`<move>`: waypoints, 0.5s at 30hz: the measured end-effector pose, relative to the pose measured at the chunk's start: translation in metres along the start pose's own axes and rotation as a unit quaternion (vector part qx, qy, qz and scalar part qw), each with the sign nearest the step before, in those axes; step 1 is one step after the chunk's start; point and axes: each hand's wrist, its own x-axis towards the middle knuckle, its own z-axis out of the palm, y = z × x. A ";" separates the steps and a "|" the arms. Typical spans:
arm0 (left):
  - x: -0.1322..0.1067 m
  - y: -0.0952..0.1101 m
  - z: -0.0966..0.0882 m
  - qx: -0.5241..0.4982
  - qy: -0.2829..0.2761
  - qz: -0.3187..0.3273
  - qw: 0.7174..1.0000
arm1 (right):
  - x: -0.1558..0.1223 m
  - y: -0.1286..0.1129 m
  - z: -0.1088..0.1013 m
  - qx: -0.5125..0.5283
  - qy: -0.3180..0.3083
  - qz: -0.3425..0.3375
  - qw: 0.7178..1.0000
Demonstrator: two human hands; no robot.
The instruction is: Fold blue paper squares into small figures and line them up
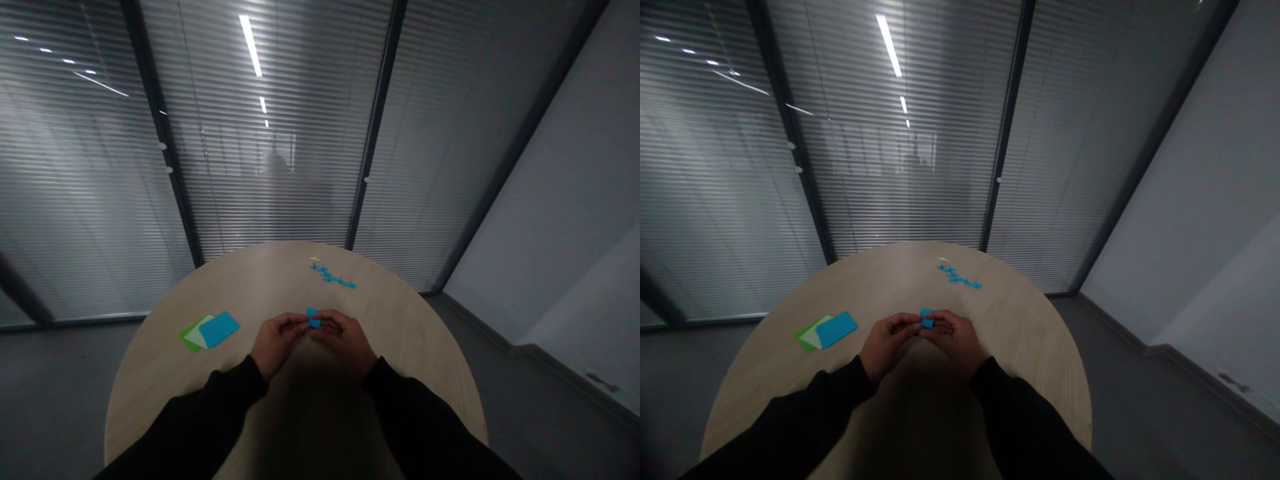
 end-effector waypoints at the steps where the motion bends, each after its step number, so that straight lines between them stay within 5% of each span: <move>1: 0.000 0.000 0.000 0.000 0.003 -0.002 1.000 | 0.000 -0.001 -0.001 -0.008 -0.006 -0.011 1.000; 15: -0.007 0.005 0.004 0.059 -0.001 0.032 0.998 | 0.000 -0.001 -0.003 -0.102 0.051 -0.032 0.993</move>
